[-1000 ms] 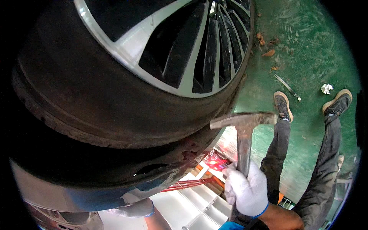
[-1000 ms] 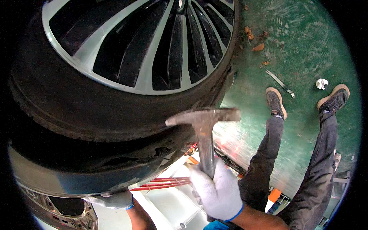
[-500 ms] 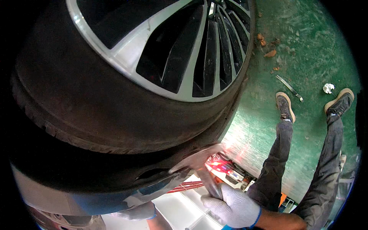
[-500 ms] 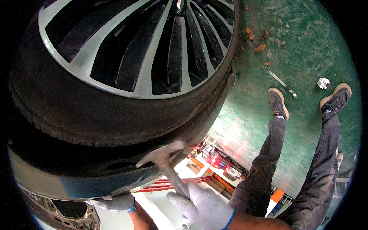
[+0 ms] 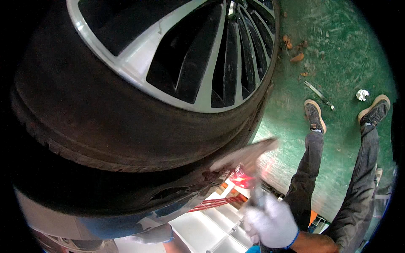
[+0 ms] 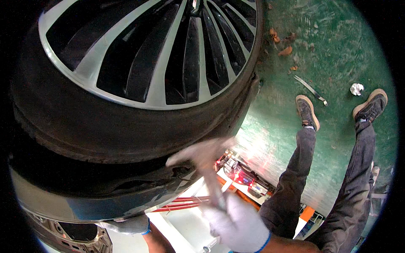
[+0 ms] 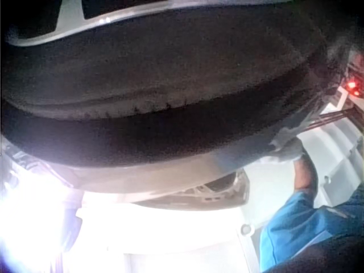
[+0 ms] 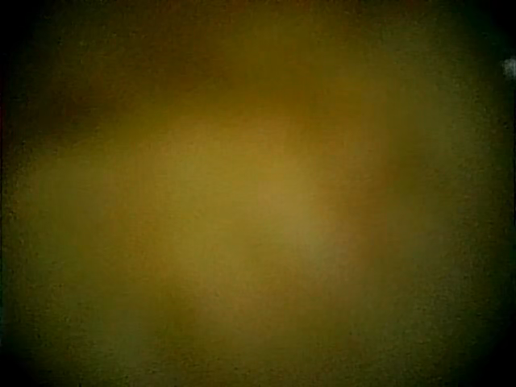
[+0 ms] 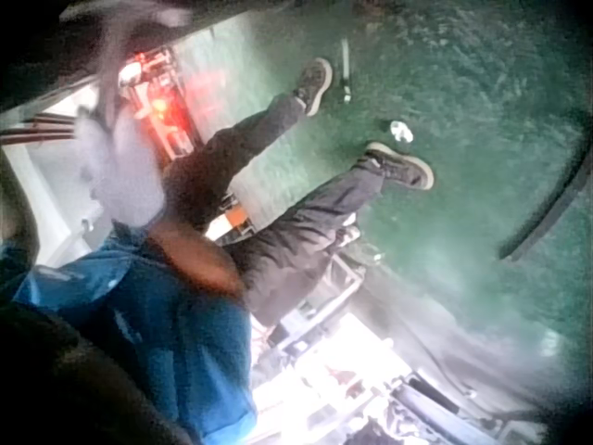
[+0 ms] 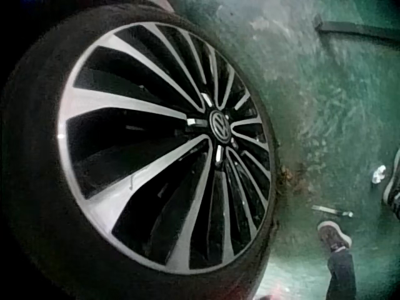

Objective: The person uses a curved metal bar and a hammer to push out a dent on the rear quarter panel of a car. They repeatedly tap the bar against the panel near the wheel arch while supporting the area with their other hand.

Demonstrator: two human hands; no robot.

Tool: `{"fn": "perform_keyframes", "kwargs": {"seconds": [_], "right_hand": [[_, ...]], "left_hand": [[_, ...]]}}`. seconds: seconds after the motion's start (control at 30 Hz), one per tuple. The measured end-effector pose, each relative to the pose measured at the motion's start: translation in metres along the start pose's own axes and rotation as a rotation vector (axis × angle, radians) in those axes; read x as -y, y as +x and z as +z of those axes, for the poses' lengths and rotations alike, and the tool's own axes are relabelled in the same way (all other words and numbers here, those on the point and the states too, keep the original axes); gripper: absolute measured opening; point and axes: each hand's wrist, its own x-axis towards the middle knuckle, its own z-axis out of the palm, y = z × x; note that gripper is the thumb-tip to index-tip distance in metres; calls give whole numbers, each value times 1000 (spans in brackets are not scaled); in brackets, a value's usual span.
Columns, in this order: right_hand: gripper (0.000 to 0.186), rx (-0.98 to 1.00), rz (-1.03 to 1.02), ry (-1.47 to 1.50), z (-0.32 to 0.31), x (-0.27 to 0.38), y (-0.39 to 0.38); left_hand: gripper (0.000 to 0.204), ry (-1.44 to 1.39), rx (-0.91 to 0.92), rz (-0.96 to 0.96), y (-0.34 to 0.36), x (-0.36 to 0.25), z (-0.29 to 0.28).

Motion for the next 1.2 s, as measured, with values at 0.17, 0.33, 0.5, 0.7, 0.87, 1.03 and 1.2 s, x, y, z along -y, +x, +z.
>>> {"fn": "perform_keyframes", "kwargs": {"seconds": [0.17, 0.33, 0.5, 0.7, 0.87, 1.03, 1.2], "right_hand": [[26, 81, -487, -642, -10, -19, 12], [31, 213, -92, -120, -9, 3, 6], [32, 201, -249, -396, -5, -14, 11], [30, 126, -42, -28, 7, -1, -2], [32, 153, -22, -117, 8, 7, -7], [28, 201, -122, -9, 1, -14, 11], [33, 280, 42, 77, 7, -17, 15]], "left_hand": [[23, 233, 131, 165, 9, 25, -27], [25, 338, 195, 277, 17, 47, -45], [28, 394, 243, 344, 24, 58, -53], [31, 420, 291, 397, 32, 71, -64], [33, 441, 321, 443, 34, 80, -70], [35, 448, 352, 469, 40, 86, -77], [38, 441, 389, 510, 46, 98, -90]]}}
